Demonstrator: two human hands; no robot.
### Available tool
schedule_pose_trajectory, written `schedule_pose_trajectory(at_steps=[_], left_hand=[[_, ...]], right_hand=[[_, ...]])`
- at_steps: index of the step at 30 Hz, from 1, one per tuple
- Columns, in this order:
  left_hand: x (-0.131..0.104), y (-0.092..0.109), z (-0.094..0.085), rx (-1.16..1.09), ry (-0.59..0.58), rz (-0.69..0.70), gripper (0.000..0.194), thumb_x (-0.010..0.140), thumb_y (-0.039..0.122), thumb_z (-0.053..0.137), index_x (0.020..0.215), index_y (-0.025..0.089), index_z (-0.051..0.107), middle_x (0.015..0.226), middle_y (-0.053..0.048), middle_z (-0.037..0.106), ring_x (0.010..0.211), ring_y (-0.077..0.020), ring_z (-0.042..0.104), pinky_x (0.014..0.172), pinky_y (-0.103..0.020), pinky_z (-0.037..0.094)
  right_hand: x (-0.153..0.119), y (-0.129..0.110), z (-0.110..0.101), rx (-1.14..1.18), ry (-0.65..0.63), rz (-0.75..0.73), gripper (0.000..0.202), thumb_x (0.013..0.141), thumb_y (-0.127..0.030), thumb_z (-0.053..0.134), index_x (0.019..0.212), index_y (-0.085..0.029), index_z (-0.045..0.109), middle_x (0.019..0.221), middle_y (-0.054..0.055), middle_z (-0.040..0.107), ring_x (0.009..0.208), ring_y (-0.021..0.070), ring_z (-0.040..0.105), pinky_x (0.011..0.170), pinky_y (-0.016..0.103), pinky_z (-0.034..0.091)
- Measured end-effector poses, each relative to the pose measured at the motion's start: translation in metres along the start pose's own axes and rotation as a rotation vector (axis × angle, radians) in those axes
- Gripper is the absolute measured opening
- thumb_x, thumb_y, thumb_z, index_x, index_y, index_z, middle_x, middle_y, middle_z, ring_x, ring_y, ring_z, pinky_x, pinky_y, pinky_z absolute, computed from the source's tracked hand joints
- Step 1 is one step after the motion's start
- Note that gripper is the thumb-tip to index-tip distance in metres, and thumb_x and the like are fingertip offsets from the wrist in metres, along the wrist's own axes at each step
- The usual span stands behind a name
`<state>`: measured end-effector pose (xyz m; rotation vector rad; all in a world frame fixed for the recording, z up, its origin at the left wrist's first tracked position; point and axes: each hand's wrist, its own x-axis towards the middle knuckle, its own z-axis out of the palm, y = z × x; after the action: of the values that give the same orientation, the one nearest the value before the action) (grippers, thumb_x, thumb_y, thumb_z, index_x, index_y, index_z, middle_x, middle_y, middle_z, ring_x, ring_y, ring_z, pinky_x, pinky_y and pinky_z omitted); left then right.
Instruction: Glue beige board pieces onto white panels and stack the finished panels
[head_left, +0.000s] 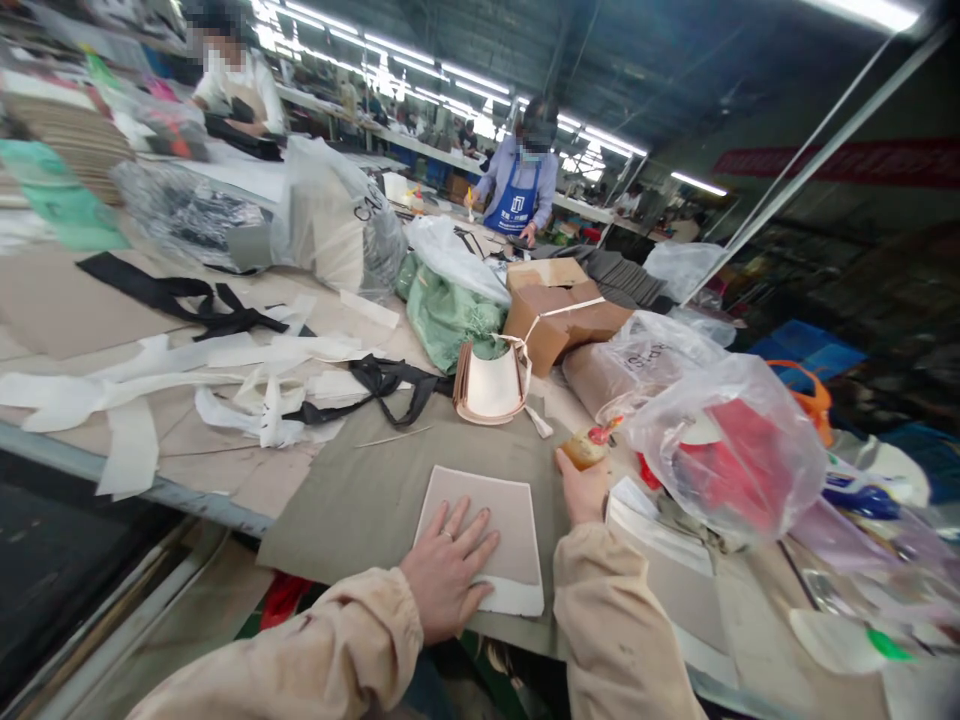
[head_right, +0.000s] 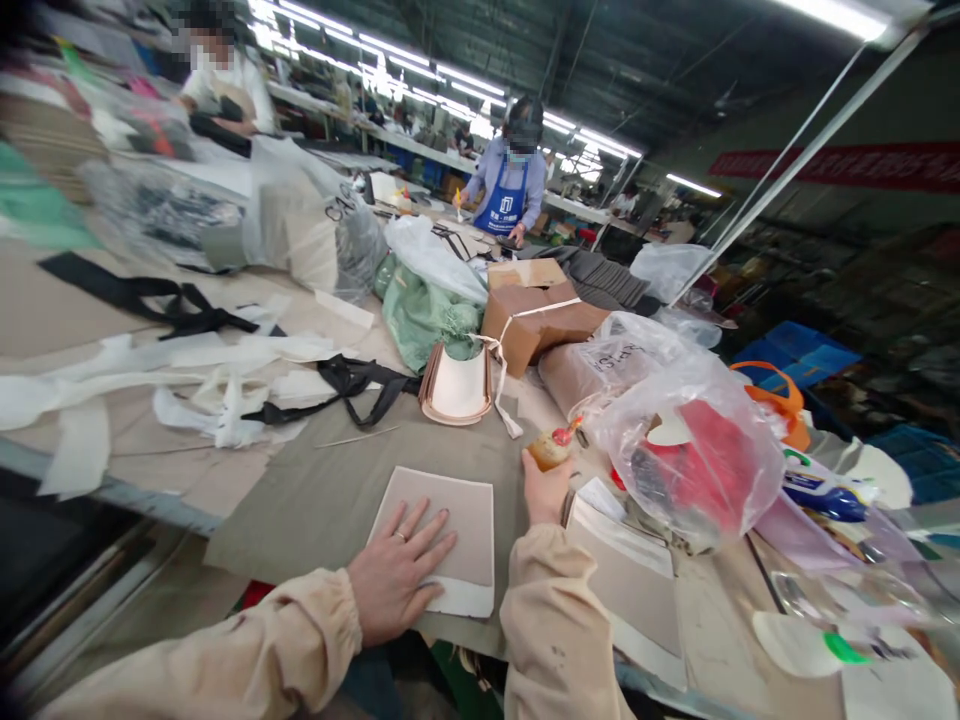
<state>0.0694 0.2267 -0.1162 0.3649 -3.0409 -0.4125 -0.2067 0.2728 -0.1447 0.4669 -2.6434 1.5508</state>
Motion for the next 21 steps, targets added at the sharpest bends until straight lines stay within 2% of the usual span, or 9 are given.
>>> schedule_pose_trajectory(at_steps=[3, 5, 8, 11, 13, 16, 21], left_hand=[[0.001, 0.004, 0.002, -0.01, 0.01, -0.043, 0.059, 0.084, 0.054, 0.04, 0.135, 0.025, 0.039, 0.145, -0.004, 0.033, 0.135, -0.0352, 0.013, 0.108, -0.055, 0.008], [0.0, 0.004, 0.002, -0.017, 0.025, -0.038, 0.059, 0.084, 0.054, 0.039, 0.135, 0.024, 0.039, 0.143, -0.004, 0.035, 0.134, -0.0345, 0.016, 0.108, -0.053, 0.01], [-0.001, 0.002, 0.001, -0.023, 0.04, -0.002, 0.058, 0.086, 0.052, 0.038, 0.135, 0.02, 0.039, 0.14, -0.005, 0.039, 0.133, -0.0323, 0.021, 0.109, -0.05, 0.013], [-0.002, 0.001, 0.0, -0.023, 0.05, 0.037, 0.057, 0.088, 0.051, 0.036, 0.134, 0.018, 0.039, 0.14, -0.006, 0.04, 0.132, -0.0304, 0.024, 0.108, -0.048, 0.017], [-0.002, 0.001, 0.0, -0.021, 0.06, 0.04, 0.056, 0.088, 0.051, 0.037, 0.133, 0.017, 0.04, 0.139, -0.007, 0.041, 0.132, -0.0295, 0.025, 0.108, -0.047, 0.017], [-0.001, 0.001, 0.0, -0.02, 0.067, 0.032, 0.056, 0.087, 0.051, 0.039, 0.131, 0.017, 0.043, 0.139, -0.008, 0.042, 0.132, -0.0294, 0.026, 0.108, -0.047, 0.017], [-0.001, 0.0, 0.002, -0.034, 0.074, 0.08, 0.058, 0.086, 0.049, 0.041, 0.131, 0.014, 0.042, 0.137, -0.011, 0.042, 0.129, -0.0305, 0.031, 0.106, -0.046, 0.022]], right_hand=[[-0.001, -0.007, -0.001, -0.01, -0.013, 0.02, 0.07, 0.056, -0.043, 0.069, 0.114, -0.01, 0.046, 0.103, 0.015, 0.058, 0.094, 0.0286, 0.056, 0.086, 0.044, 0.044], [-0.006, -0.017, -0.009, -0.034, -0.069, -0.062, 0.069, 0.059, -0.042, 0.068, 0.118, -0.015, 0.045, 0.108, 0.012, 0.056, 0.097, 0.027, 0.055, 0.088, 0.042, 0.043], [-0.021, -0.036, -0.032, -0.172, -0.225, -0.313, 0.073, 0.062, -0.04, 0.066, 0.126, -0.019, 0.037, 0.11, 0.01, 0.055, 0.095, 0.0264, 0.056, 0.083, 0.042, 0.045], [-0.039, -0.053, -0.059, -0.337, -0.428, -0.622, 0.055, 0.064, -0.031, 0.063, 0.116, -0.02, 0.045, 0.102, 0.007, 0.056, 0.094, 0.0256, 0.054, 0.083, 0.041, 0.044], [-0.05, -0.062, -0.071, -0.387, -0.549, -0.767, 0.049, 0.066, -0.022, 0.058, 0.114, -0.021, 0.049, 0.102, 0.006, 0.053, 0.096, 0.0234, 0.053, 0.086, 0.038, 0.043], [-0.062, -0.072, -0.08, -0.437, -0.66, -0.855, 0.056, 0.067, -0.015, 0.054, 0.123, -0.024, 0.049, 0.105, 0.006, 0.048, 0.096, 0.0211, 0.051, 0.085, 0.034, 0.044], [-0.071, -0.083, -0.073, -0.503, -0.741, -0.908, 0.058, 0.07, -0.013, 0.052, 0.127, -0.024, 0.048, 0.106, 0.007, 0.049, 0.096, 0.0209, 0.051, 0.085, 0.034, 0.045]])
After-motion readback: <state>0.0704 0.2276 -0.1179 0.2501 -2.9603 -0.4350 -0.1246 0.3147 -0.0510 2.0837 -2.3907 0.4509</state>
